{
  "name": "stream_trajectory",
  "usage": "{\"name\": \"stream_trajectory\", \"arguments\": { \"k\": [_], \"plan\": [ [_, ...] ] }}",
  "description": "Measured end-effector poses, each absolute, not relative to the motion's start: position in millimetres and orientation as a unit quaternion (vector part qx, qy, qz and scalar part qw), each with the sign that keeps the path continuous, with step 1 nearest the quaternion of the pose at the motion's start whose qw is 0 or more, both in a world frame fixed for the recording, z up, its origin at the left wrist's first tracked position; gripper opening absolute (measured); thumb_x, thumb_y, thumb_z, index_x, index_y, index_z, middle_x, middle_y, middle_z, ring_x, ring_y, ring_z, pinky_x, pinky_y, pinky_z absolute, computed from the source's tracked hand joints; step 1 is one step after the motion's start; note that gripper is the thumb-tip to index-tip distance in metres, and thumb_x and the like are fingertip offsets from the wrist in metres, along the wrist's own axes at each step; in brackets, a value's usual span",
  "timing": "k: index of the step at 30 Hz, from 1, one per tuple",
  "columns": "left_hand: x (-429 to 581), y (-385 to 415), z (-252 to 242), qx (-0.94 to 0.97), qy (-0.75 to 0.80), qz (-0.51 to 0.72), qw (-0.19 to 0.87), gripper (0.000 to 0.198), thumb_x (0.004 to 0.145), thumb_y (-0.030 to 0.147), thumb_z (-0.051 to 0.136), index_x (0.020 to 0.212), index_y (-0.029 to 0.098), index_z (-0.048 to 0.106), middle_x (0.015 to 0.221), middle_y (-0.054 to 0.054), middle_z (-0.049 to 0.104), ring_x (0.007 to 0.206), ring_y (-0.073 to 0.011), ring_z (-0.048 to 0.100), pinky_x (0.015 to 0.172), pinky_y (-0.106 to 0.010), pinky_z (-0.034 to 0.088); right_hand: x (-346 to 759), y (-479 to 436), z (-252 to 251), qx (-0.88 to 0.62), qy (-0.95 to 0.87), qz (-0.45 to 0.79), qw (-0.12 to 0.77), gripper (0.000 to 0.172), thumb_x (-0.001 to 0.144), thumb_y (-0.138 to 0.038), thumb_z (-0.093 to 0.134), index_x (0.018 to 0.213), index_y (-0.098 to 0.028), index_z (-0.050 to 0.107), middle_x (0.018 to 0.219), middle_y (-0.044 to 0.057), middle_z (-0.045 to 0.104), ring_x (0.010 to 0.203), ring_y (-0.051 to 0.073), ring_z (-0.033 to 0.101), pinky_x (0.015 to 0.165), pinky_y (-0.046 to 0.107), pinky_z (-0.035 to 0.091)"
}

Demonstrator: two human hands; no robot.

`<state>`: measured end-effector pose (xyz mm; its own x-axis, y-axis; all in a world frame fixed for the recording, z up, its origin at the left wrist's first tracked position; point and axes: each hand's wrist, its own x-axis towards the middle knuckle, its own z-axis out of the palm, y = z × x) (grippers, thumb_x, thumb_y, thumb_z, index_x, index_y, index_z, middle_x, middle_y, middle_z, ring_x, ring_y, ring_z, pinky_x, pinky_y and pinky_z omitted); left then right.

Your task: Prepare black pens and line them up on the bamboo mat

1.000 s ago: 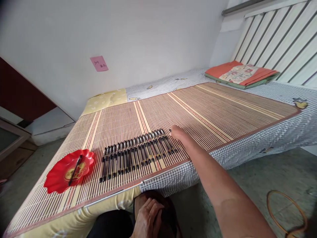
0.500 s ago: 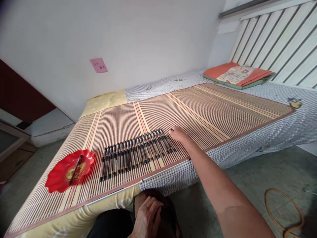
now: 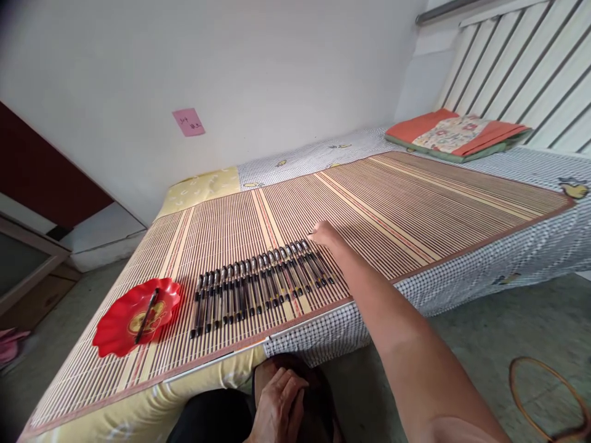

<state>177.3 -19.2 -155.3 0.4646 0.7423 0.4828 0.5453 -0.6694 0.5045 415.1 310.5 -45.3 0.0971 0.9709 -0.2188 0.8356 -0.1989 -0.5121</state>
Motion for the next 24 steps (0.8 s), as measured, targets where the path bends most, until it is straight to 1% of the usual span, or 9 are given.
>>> {"name": "stream_trajectory", "arguments": {
  "k": [5,9,12,18,24],
  "plan": [
    [177.1,-20.3,-165.5,0.837,0.387,0.356,0.151,0.023,0.102,0.016,0.037,0.098,0.021,0.060,0.079,-0.006,0.065,0.069,-0.0201,0.060,0.067,-0.033,0.048,407.4,316.7,-54.3,-0.747,-0.615,0.230,0.105,0.028,0.098,-0.038,0.069,0.114,-0.015,0.070,0.119,0.009,0.072,0.105,0.023,0.071,0.094,0.044,0.058],
    [175.5,-22.1,-168.6,0.837,0.393,0.344,0.162,0.021,0.100,0.012,0.040,0.100,0.021,0.059,0.081,-0.005,0.066,0.072,-0.0203,0.060,0.068,-0.033,0.047,405.5,318.8,-55.5,-0.751,-0.618,0.214,0.092,0.027,0.098,-0.035,0.069,0.116,-0.016,0.069,0.122,0.010,0.071,0.108,0.024,0.069,0.095,0.044,0.058],
    [175.6,-22.8,-170.6,0.835,0.393,0.350,0.159,0.022,0.098,0.010,0.040,0.099,0.021,0.059,0.080,-0.005,0.066,0.071,-0.0202,0.061,0.069,-0.033,0.047,405.1,319.5,-55.7,-0.746,-0.625,0.210,0.087,0.025,0.098,-0.035,0.070,0.113,-0.016,0.070,0.119,0.009,0.072,0.107,0.023,0.070,0.094,0.044,0.059],
    [176.1,-21.3,-172.3,0.835,0.393,0.351,0.161,0.022,0.100,0.014,0.040,0.099,0.020,0.061,0.080,-0.007,0.066,0.072,-0.0208,0.062,0.067,-0.033,0.047,405.3,320.8,-59.8,-0.731,-0.641,0.210,0.103,0.027,0.098,-0.040,0.069,0.108,-0.015,0.072,0.113,0.008,0.075,0.102,0.022,0.072,0.093,0.043,0.059],
    [175.7,-22.9,-173.8,0.829,0.395,0.361,0.162,0.022,0.098,0.010,0.040,0.099,0.022,0.059,0.080,-0.005,0.066,0.072,-0.0207,0.061,0.068,-0.033,0.046,406.7,317.7,-62.3,-0.722,-0.648,0.207,0.123,0.030,0.099,-0.044,0.067,0.102,-0.016,0.074,0.109,0.007,0.078,0.101,0.021,0.073,0.095,0.043,0.057]
  ]
}}
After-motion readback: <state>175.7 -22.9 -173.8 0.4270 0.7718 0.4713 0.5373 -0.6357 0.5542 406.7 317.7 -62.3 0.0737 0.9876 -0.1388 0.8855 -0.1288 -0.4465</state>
